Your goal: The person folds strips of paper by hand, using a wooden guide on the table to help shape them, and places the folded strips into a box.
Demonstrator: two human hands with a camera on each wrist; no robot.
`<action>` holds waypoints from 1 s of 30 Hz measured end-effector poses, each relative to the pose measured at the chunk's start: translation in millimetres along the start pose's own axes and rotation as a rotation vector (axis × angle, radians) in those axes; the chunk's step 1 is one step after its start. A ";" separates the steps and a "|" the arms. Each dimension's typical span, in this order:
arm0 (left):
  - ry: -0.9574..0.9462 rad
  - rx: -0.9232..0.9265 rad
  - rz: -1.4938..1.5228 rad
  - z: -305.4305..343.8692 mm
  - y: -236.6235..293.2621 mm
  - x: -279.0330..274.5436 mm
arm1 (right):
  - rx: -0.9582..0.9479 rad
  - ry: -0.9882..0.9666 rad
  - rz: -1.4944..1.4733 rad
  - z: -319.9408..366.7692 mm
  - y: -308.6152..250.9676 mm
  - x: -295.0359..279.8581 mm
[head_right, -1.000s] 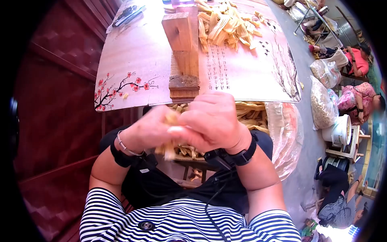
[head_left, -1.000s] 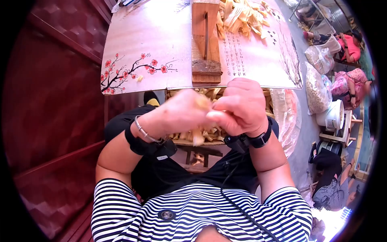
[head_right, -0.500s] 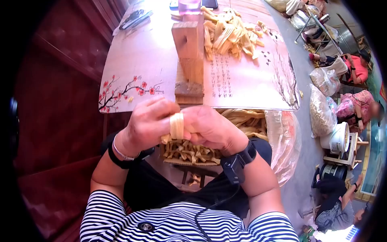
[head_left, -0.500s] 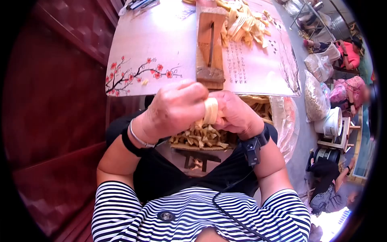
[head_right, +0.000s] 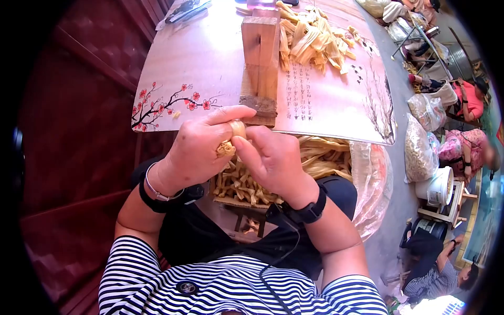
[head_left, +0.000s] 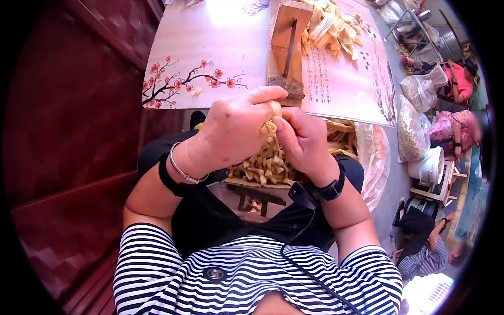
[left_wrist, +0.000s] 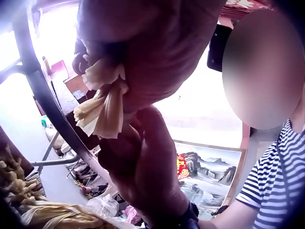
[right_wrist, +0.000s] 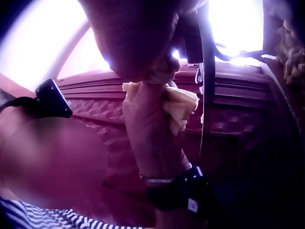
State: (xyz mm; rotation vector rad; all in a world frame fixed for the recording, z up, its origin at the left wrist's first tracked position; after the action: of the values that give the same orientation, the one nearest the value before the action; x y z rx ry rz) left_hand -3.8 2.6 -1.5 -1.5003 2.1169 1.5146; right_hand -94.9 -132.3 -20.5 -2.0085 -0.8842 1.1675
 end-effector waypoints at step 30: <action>0.255 -0.439 0.672 -8.6 -21.3 -8.7 | 0.426 0.091 -0.356 -18.6 -2.4 -32.1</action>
State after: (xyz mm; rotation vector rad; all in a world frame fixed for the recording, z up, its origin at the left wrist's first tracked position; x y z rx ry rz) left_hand 20.4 1.5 -5.7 -1.1829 2.7604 2.2285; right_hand -90.9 -160.3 3.7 -1.4782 -0.8235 0.9576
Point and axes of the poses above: each hand's wrist, its own z-axis away from the middle knuckle, its own x-axis out of the palm, y = z × x, the point moved 2 cm from there along -z, towards the middle knuckle, and after that the axes turned 1 degree about x, right-handed, at the moved point
